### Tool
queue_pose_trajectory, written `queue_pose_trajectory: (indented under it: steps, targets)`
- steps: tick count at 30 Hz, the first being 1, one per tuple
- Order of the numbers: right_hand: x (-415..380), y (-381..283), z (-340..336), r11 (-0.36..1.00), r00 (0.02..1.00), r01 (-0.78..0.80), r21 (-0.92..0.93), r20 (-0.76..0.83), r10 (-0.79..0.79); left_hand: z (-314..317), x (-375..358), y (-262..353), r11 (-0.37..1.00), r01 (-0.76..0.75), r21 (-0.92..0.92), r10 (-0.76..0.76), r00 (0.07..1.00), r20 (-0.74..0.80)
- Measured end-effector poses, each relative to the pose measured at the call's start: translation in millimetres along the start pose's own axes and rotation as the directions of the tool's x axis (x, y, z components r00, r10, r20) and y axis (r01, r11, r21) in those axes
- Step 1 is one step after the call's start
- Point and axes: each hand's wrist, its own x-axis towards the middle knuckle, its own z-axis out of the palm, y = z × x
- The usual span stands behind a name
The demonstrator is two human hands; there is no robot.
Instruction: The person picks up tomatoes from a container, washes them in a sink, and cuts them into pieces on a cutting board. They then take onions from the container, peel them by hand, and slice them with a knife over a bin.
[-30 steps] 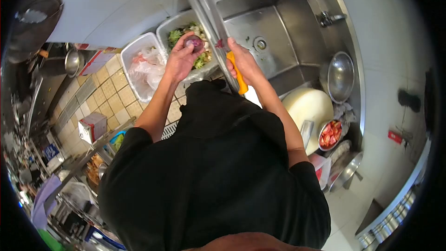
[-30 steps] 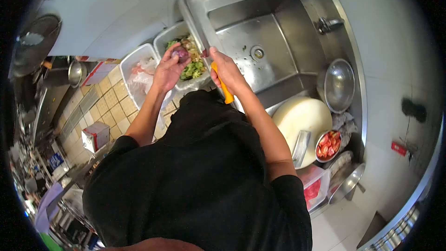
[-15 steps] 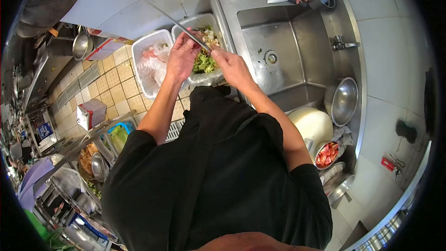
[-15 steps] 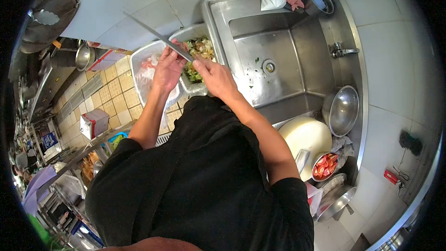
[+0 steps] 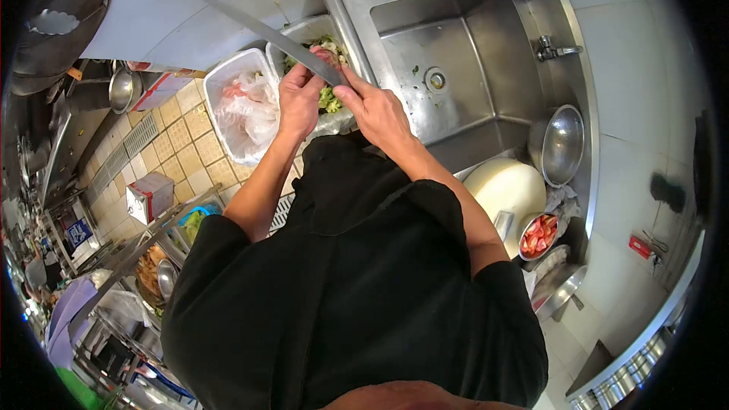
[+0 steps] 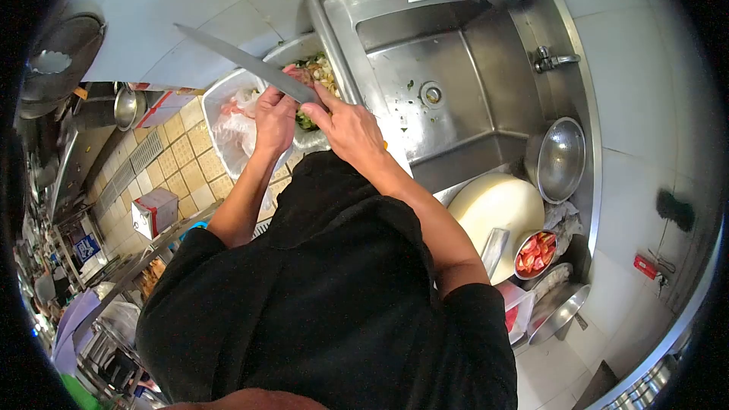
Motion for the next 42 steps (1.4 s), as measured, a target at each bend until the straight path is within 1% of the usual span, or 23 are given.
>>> queue_pose_trajectory:
  steps: [4,7,8,11,14,15,16,17,18,19,20,21,22,24,25,27,28,31,32,34,38,41,42]
  targets:
    - [14,6,4,0.993,0.998,0.021,0.119,-0.053,-0.015,14,-9,-3,0.984,-0.046,0.172,0.027,0.993,0.112]
    - [14,10,4,0.978,0.998,0.043,0.202,-0.062,-0.031,20,-10,-8,0.982,-0.085,0.166,0.069,0.993,0.098]
    - [14,12,1,0.974,0.997,0.055,0.221,-0.064,-0.042,18,-7,-7,0.988,-0.054,0.143,0.037,0.992,0.118]
    - [7,1,-10,0.987,0.999,0.020,0.158,-0.044,-0.014,12,-1,-6,0.993,0.014,0.118,-0.032,0.988,0.148]
    - [15,12,6,0.973,0.974,0.088,0.212,-0.222,-0.040,23,-5,-12,0.977,-0.091,0.191,0.074,0.993,0.094]
    - [18,12,2,0.948,0.987,0.002,0.319,-0.153,0.049,26,-3,-13,0.968,-0.128,0.215,0.113,0.990,0.081]
    - [18,12,-3,0.904,0.988,-0.091,0.417,-0.073,0.133,22,-2,-12,0.974,-0.106,0.201,0.087,0.991,0.101]
    - [18,10,-8,0.844,0.978,-0.188,0.502,0.016,0.208,18,0,-9,0.996,-0.044,0.083,0.031,0.989,0.146]
    - [13,-2,-15,0.723,0.948,-0.291,0.627,0.085,0.308,11,3,-4,0.999,0.026,-0.033,-0.019,0.981,0.193]
    - [12,-1,-19,0.639,0.923,-0.370,0.675,0.191,0.333,2,5,1,0.984,0.101,-0.145,-0.063,0.968,0.242]
    - [11,2,-26,0.549,0.891,-0.447,0.706,0.297,0.343,-7,8,6,0.948,0.235,-0.214,-0.159,0.934,0.320]
    - [11,3,-29,0.454,0.851,-0.522,0.722,0.401,0.339,-7,10,6,0.937,0.259,-0.236,-0.174,0.929,0.326]
    - [11,4,-26,0.470,0.861,-0.505,0.724,0.388,0.328,-8,10,6,0.924,0.284,-0.256,-0.191,0.923,0.333]
    - [15,7,-14,0.589,0.904,-0.421,0.690,0.262,0.339,-5,12,4,0.911,0.299,-0.283,-0.208,0.928,0.309]
    - [18,9,-12,0.644,0.920,-0.378,0.665,0.195,0.339,1,12,0,0.951,0.257,-0.171,-0.219,0.953,0.211]
    - [21,14,-12,0.609,0.907,-0.416,0.675,0.255,0.335,12,5,-6,0.976,0.203,0.072,-0.204,0.979,0.006]
    - [22,15,-12,0.592,0.898,-0.437,0.678,0.289,0.331,13,5,-6,0.983,0.179,0.031,-0.180,0.984,0.020]
    - [27,13,-18,0.413,0.850,-0.518,0.749,0.397,0.346,-1,5,-4,0.973,0.216,-0.085,-0.213,0.976,0.037]
    - [27,11,-15,0.414,0.840,-0.534,0.737,0.408,0.357,-9,4,-6,0.976,0.207,-0.070,-0.205,0.978,0.038]
    - [31,13,-11,0.421,0.839,-0.530,0.736,0.381,0.389,-23,5,-5,0.981,0.188,-0.038,-0.187,0.981,0.045]
    - [43,36,-9,0.447,0.834,-0.531,0.720,0.351,0.425,-52,-2,15,0.955,0.203,-0.215,-0.180,0.976,0.121]
    - [52,23,-2,0.615,0.876,-0.478,0.627,0.283,0.392,-65,5,25,0.898,0.281,-0.338,-0.230,0.956,0.183]
    - [55,19,2,0.647,0.875,-0.482,0.591,0.290,0.387,-65,10,27,0.903,0.283,-0.323,-0.235,0.955,0.180]
